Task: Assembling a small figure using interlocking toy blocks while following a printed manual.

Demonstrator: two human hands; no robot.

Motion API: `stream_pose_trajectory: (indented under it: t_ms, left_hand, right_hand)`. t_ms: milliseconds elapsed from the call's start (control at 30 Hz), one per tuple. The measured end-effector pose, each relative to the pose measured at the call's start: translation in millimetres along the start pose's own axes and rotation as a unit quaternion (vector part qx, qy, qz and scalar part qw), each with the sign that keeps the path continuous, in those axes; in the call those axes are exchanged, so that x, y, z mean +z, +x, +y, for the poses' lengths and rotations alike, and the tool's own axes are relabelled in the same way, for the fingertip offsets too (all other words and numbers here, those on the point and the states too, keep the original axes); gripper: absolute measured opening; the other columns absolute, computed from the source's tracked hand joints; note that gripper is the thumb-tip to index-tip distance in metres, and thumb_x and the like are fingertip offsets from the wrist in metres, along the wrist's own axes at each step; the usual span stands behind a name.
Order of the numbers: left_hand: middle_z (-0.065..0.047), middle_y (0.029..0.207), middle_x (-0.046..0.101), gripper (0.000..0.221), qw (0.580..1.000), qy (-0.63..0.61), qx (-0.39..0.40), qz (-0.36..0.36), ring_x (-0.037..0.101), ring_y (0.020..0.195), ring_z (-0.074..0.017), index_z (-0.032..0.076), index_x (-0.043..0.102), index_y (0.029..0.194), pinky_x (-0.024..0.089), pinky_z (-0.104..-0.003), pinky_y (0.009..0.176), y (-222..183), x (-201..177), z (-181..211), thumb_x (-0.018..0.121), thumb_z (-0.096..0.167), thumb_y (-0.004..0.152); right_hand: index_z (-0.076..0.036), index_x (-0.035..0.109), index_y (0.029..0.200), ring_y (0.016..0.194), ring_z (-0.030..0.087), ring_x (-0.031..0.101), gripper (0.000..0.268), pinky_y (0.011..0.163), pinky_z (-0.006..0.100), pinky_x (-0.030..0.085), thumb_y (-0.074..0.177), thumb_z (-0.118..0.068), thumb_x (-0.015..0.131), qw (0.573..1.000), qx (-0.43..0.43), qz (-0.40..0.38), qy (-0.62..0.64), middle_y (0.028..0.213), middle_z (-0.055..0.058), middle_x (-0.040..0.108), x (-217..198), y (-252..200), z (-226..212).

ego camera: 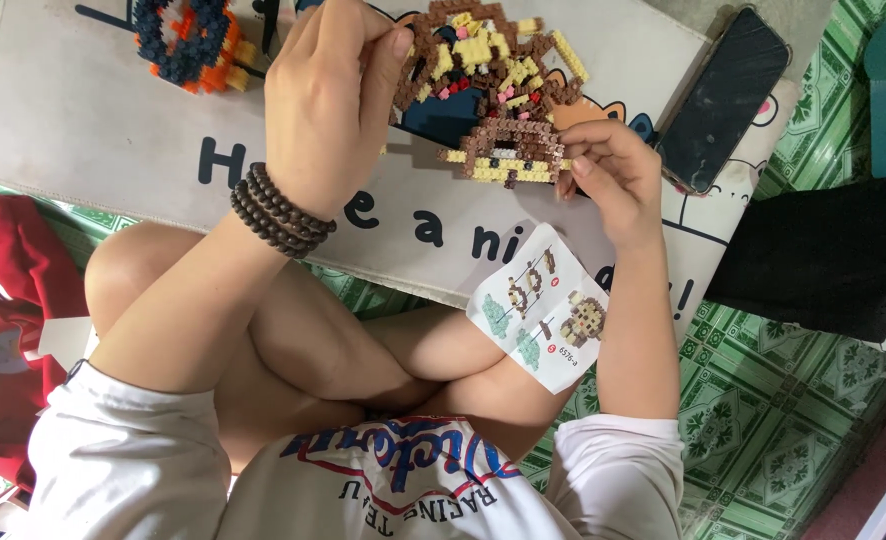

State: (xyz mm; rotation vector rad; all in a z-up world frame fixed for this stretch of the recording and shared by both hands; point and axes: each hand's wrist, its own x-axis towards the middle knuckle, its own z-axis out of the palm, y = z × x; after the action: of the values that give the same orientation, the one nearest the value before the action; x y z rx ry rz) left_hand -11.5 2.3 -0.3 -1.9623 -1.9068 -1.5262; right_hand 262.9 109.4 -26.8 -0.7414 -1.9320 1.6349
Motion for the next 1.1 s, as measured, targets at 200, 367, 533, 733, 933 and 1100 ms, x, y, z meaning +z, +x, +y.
stream_pose_trajectory:
  t_ms: [200,367,533,733,933,1100]
  left_hand:
    - [-0.009,0.077,0.050,0.024,0.987,0.143,0.038,-0.070,0.044,0.074,-0.0256,0.005,0.044,0.085,0.041,-0.035,0.063,-11,12,-13,0.061,0.012,0.101]
    - [-0.009,0.090,0.051,0.007,0.985,0.135,0.047,-0.098,0.044,0.084,-0.0269,0.004,0.054,0.093,0.042,-0.036,0.070,-4,3,-3,0.062,0.003,0.093]
    - [-0.010,0.092,0.052,0.013,0.956,-0.038,0.154,-0.248,0.048,0.085,-0.0299,0.004,0.055,0.094,0.043,-0.040,0.072,4,-16,18,0.062,0.012,0.086]
    - [-0.009,0.086,0.053,0.010,0.957,0.028,0.177,-0.229,0.052,0.078,-0.0280,0.004,0.052,0.092,0.047,-0.037,0.068,-7,-1,9,0.060,0.002,0.086]
    - [-0.009,0.090,0.055,0.012,0.955,-0.026,0.145,-0.258,0.055,0.081,-0.0303,0.005,0.054,0.094,0.048,-0.040,0.073,-9,0,14,0.065,0.005,0.090]
    - [-0.011,0.091,0.056,0.008,0.952,-0.029,0.136,-0.271,0.053,0.080,-0.0294,0.003,0.055,0.097,0.046,-0.038,0.070,-10,4,17,0.062,0.004,0.093]
  right_hand:
    - [0.003,0.053,0.109,0.061,0.019,0.057,0.019,0.056,0.027,0.052,0.094,-0.009,0.053,1.000,-0.005,0.000,0.000,0.081,0.010,0.052,1,0,-2]
    - [0.003,0.052,0.108,0.062,0.018,0.057,0.019,0.055,0.025,0.050,0.094,-0.010,0.054,1.000,-0.027,-0.006,-0.012,0.078,0.011,0.054,2,1,-5]
    - [0.002,0.054,0.108,0.063,0.017,0.058,0.018,0.055,0.023,0.050,0.094,-0.010,0.054,0.999,-0.039,-0.011,-0.019,0.083,0.009,0.055,1,0,-3]
    - [0.002,0.053,0.107,0.063,0.018,0.058,0.017,0.055,0.024,0.050,0.094,-0.009,0.054,0.999,-0.039,-0.009,-0.019,0.086,0.009,0.055,1,-1,-4]
    - [-0.003,0.047,0.118,0.072,0.011,0.041,0.032,0.065,0.020,0.033,0.092,-0.018,0.059,0.994,-0.087,-0.011,-0.071,0.123,0.007,0.049,8,1,-10]
    - [-0.002,0.050,0.121,0.065,0.013,0.037,0.031,0.059,0.024,0.026,0.095,-0.015,0.060,0.986,-0.110,-0.042,-0.114,0.073,0.003,0.040,3,1,-9]
